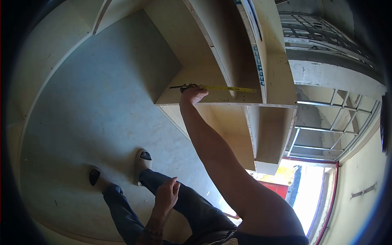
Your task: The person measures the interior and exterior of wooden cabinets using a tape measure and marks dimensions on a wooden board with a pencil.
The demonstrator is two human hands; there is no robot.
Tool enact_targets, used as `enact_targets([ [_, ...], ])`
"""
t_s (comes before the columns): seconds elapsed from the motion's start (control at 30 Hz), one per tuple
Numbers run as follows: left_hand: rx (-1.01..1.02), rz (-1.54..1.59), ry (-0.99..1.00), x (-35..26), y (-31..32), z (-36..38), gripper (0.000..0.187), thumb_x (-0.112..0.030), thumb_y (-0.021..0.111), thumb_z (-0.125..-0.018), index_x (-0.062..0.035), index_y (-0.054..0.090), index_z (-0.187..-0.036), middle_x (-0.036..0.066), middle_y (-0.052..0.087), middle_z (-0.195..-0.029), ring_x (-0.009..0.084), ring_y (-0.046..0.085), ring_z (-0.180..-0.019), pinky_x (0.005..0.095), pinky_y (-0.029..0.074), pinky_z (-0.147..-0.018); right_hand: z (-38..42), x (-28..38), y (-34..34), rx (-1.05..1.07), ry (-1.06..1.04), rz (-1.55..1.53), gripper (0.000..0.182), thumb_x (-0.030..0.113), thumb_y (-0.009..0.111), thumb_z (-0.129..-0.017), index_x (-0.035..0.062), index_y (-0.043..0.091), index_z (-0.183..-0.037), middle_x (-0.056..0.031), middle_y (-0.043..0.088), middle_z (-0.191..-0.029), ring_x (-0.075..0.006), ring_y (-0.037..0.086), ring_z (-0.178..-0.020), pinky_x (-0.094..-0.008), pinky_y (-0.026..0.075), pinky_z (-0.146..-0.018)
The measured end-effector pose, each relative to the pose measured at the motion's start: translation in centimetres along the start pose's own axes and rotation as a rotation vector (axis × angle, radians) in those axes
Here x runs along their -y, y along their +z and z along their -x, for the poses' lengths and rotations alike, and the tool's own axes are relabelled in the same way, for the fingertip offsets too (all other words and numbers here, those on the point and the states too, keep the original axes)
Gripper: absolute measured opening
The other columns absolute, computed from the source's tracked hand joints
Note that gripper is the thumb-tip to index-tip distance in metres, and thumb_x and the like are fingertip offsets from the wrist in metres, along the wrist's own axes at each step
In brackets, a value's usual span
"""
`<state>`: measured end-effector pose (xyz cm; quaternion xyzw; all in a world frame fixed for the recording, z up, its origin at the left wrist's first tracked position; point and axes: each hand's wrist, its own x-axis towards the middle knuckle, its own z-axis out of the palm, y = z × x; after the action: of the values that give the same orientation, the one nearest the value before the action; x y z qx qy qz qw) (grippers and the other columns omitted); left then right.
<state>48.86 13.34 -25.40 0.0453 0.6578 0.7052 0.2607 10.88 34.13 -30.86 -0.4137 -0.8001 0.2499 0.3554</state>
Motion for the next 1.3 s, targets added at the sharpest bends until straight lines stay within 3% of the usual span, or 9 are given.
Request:
enact_targets([
  [0.07,-0.006,0.036,-0.016,-0.7,-0.3,-0.3,0.027,-0.02,0.065,-0.103,-0.0008,0.069,-0.122,0.022,0.075,-0.107,0.0406,0.073,-0.093,0.0489,0.059,-0.081,-0.9,-0.2,-0.5,-0.024,-0.049,0.036,0.027,0.026,0.034,-0.114,0.0001,0.042,-0.115,-0.0271,0.061,-0.11,-0.0389,0.068,-0.096,-0.052,0.056,-0.08],
  [0.13,-0.015,0.066,-0.023,-1.2,-0.6,-0.6,0.028,-0.021,0.065,-0.104,-0.0007,0.069,-0.122,0.022,0.075,-0.106,0.0402,0.074,-0.092,0.0485,0.059,-0.08,-0.8,1.7,-1.4,0.044,0.009,-0.109,0.03,0.027,0.037,-0.113,-0.0018,0.045,-0.12,-0.0297,0.06,-0.117,-0.0447,0.066,-0.106,-0.0537,0.056,-0.089],
  [0.23,-0.012,0.11,-0.077,-1.1,-1.2,-0.9,0.028,-0.021,0.065,-0.103,-0.0003,0.069,-0.122,0.022,0.075,-0.105,0.0393,0.074,-0.091,0.0477,0.059,-0.079,-1.6,1.6,-1.2,-0.001,-0.064,-0.044,0.029,0.028,0.035,-0.114,0.0003,0.041,-0.118,-0.0287,0.061,-0.115,-0.0421,0.068,-0.098,-0.0518,0.059,-0.078],
  [0.97,-0.108,0.134,-0.13,0.5,-0.7,-2.6,0.029,-0.022,0.065,-0.104,-0.0012,0.069,-0.124,0.021,0.075,-0.107,0.0352,0.074,-0.091,0.0432,0.059,-0.081,-3.1,-0.1,-2.3,0.07,-0.005,-0.047,0.027,0.028,0.037,-0.114,0.0014,0.041,-0.117,-0.0264,0.061,-0.118,-0.0391,0.069,-0.103,-0.0499,0.061,-0.083],
  [1.03,-0.112,0.141,-0.134,0.4,-0.7,-2.7,0.029,-0.022,0.065,-0.104,-0.0011,0.069,-0.124,0.021,0.075,-0.107,0.0352,0.074,-0.091,0.0431,0.059,-0.081,-3.4,-0.9,-2.3,0.041,-0.09,0.053,0.025,0.026,0.038,-0.114,0.0018,0.041,-0.117,-0.0265,0.061,-0.118,-0.0401,0.068,-0.103,-0.0512,0.06,-0.084],
  [1.3,-0.152,0.144,-0.132,0.5,-0.5,-2.7,0.029,-0.02,0.064,-0.105,-0.0011,0.069,-0.126,0.021,0.075,-0.106,0.0334,0.074,-0.087,0.0407,0.058,-0.079,-3.9,-1.0,-2.6,0.093,-0.038,0.013,0.027,0.029,0.036,-0.114,0.0021,0.041,-0.118,-0.027,0.061,-0.116,-0.0424,0.068,-0.102,-0.0526,0.058,-0.083],
])
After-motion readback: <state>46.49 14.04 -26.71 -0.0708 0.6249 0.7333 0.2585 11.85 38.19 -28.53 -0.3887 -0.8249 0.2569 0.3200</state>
